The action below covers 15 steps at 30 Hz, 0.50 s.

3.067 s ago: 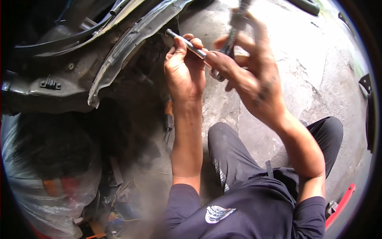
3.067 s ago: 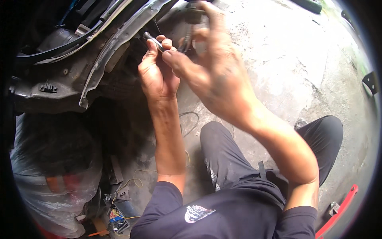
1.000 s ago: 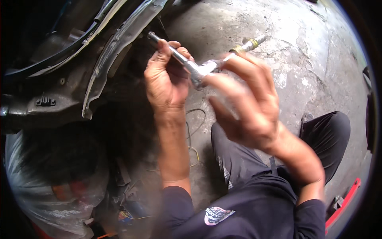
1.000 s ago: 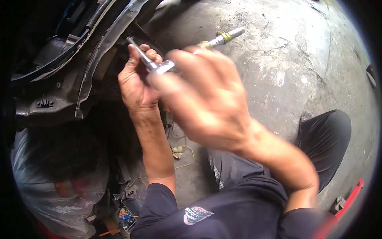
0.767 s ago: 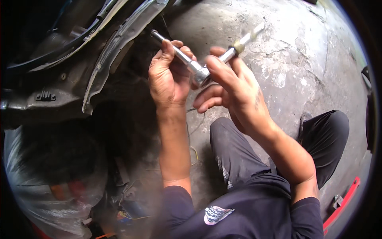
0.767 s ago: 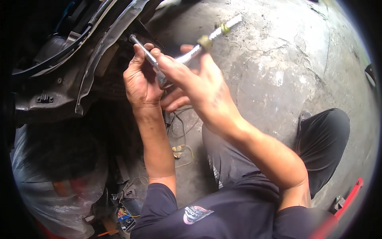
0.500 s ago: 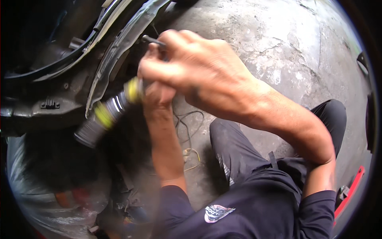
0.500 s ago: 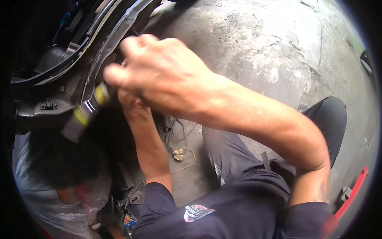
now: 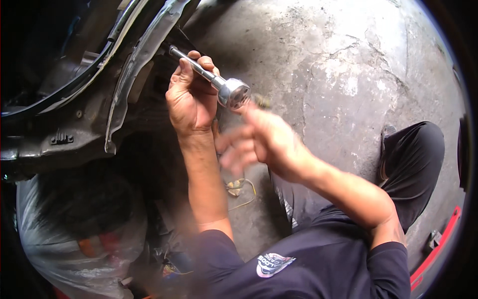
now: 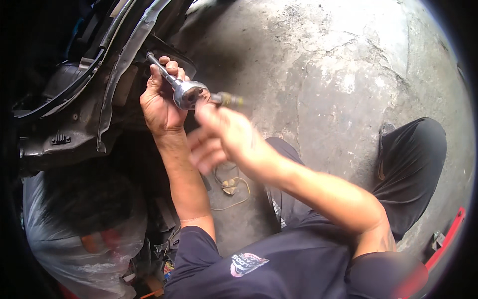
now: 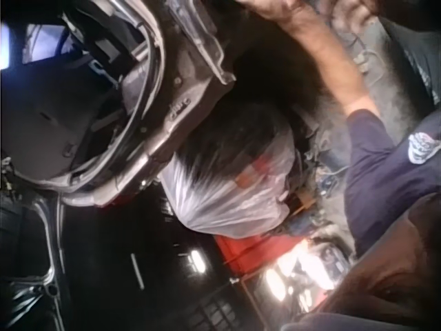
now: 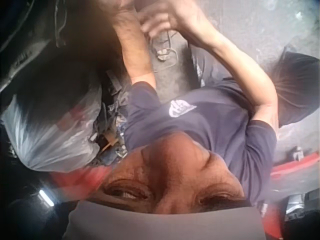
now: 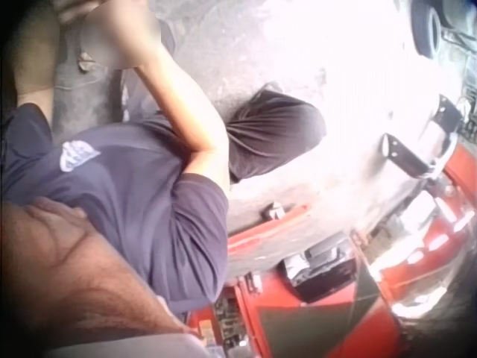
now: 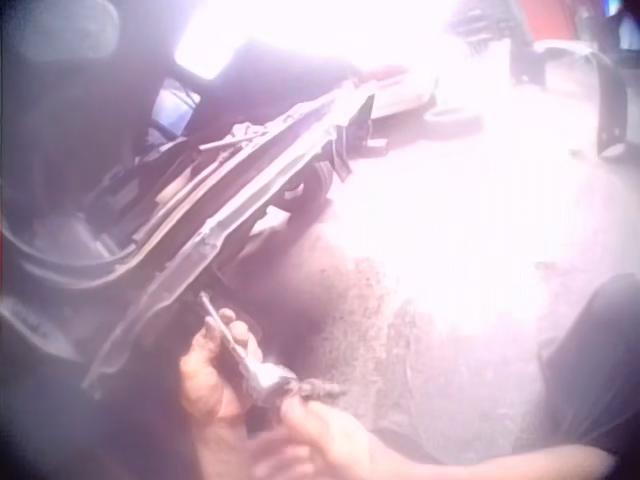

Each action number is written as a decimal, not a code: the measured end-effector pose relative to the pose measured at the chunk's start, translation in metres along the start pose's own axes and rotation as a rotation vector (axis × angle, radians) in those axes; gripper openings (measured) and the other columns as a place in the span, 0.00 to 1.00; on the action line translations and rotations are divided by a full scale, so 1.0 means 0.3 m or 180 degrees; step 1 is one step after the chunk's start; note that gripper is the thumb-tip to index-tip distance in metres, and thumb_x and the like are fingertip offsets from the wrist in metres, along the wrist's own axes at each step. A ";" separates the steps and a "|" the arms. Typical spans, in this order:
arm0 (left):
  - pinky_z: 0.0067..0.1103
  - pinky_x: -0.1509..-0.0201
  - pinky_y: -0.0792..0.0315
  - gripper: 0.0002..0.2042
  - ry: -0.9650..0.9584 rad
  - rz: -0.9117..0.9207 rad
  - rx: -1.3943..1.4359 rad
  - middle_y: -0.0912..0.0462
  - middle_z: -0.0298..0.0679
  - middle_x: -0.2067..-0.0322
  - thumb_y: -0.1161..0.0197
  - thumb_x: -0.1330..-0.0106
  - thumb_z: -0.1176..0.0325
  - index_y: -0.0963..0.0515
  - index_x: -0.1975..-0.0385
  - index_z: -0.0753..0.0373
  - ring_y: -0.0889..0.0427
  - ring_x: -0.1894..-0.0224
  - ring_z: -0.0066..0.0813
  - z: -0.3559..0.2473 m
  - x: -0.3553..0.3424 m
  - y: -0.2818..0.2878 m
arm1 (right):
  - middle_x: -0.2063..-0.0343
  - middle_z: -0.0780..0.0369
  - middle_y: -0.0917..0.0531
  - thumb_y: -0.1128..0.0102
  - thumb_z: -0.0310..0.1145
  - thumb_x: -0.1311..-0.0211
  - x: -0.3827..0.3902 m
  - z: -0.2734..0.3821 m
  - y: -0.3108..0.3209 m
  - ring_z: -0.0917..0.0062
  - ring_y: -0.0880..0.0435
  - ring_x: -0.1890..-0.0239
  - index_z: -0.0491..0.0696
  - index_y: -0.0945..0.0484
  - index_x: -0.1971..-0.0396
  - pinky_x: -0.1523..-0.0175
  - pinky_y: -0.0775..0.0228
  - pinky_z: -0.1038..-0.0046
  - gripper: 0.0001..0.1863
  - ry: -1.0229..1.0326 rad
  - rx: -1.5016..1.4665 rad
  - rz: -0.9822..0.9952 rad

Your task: The person uses a ratchet with an extension to loosen and remove bolts from the metal frame of a car chassis, then pulls on a metal component by hand.

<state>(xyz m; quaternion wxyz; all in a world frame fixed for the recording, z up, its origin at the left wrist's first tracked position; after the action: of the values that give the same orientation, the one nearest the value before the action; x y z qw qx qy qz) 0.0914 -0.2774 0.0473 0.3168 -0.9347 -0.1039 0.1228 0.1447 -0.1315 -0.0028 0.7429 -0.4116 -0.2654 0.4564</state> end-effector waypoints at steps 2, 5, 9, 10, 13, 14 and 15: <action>0.29 0.59 0.22 0.13 0.0071 0.0324 0.0231 0.17 0.45 0.65 0.40 0.27 0.63 0.24 0.53 0.67 0.19 0.64 0.37 0.027 0.010 -0.029 | 0.61 0.50 0.16 0.45 0.51 0.28 -0.068 0.069 -0.034 0.69 0.12 0.64 0.45 0.44 0.33 0.63 0.17 0.68 0.35 0.0161 -0.0776 0.0034; 0.31 0.58 0.22 0.13 0.0115 0.0225 0.0554 0.18 0.43 0.64 0.41 0.26 0.63 0.25 0.51 0.66 0.20 0.64 0.37 0.057 0.004 -0.034 | 0.63 0.50 0.18 0.38 0.42 0.31 -0.074 0.185 -0.022 0.67 0.13 0.69 0.40 0.37 0.43 0.63 0.17 0.69 0.28 0.1007 -0.0136 -0.0674; 0.32 0.44 0.23 0.18 -0.0136 0.0058 -0.0236 0.18 0.45 0.53 0.43 0.25 0.63 0.29 0.42 0.67 0.18 0.50 0.40 -0.027 0.002 0.012 | 0.64 0.51 0.18 0.36 0.27 0.45 -0.019 0.406 -0.179 0.60 0.14 0.61 0.45 0.37 0.41 0.61 0.19 0.61 0.30 0.3123 0.3733 -0.0349; 0.33 0.41 0.24 0.20 -0.0184 -0.0110 -0.0541 0.19 0.45 0.49 0.43 0.25 0.62 0.30 0.40 0.68 0.19 0.47 0.39 -0.066 0.012 0.061 | 0.64 0.50 0.18 0.35 0.28 0.49 0.002 0.397 -0.267 0.56 0.16 0.59 0.45 0.29 0.47 0.64 0.20 0.58 0.26 0.3393 0.4553 -0.0165; 0.31 0.35 0.28 0.25 -0.0560 -0.0119 -0.0611 0.22 0.43 0.44 0.43 0.25 0.57 0.32 0.37 0.69 0.22 0.43 0.35 -0.078 0.086 -0.038 | 0.62 0.56 0.20 0.38 0.39 0.49 0.027 0.330 -0.354 0.64 0.20 0.59 0.49 0.15 0.72 0.63 0.23 0.66 0.10 0.4054 0.6271 -0.0184; 0.33 0.40 0.25 0.25 -0.0022 0.0104 -0.0402 0.20 0.45 0.49 0.45 0.24 0.54 0.31 0.39 0.69 0.20 0.47 0.37 -0.082 0.089 -0.087 | 0.58 0.60 0.21 0.39 0.42 0.47 0.032 0.274 -0.381 0.69 0.23 0.54 0.51 0.14 0.72 0.61 0.27 0.70 0.11 0.4197 0.6930 -0.0152; 0.33 0.46 0.22 0.24 0.0191 -0.0083 -0.0299 0.18 0.45 0.54 0.46 0.24 0.53 0.30 0.42 0.70 0.17 0.52 0.38 -0.080 0.093 -0.058 | 0.56 0.60 0.22 0.38 0.41 0.53 0.029 0.238 -0.372 0.70 0.25 0.53 0.51 0.14 0.75 0.61 0.29 0.72 0.10 0.4384 0.6874 -0.0050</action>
<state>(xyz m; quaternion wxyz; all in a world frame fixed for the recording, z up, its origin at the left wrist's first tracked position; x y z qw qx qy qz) 0.1230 -0.2700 0.0719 0.2772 -0.9504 -0.1122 0.0856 0.1446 -0.1246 0.1298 0.6845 0.2489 0.6731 0.1286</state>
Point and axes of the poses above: each hand's wrist, its own x-axis away from the middle knuckle, its own y-axis out of the back of the hand, z = x × y, the point moved 9 cm from there along -x, towards the middle knuckle
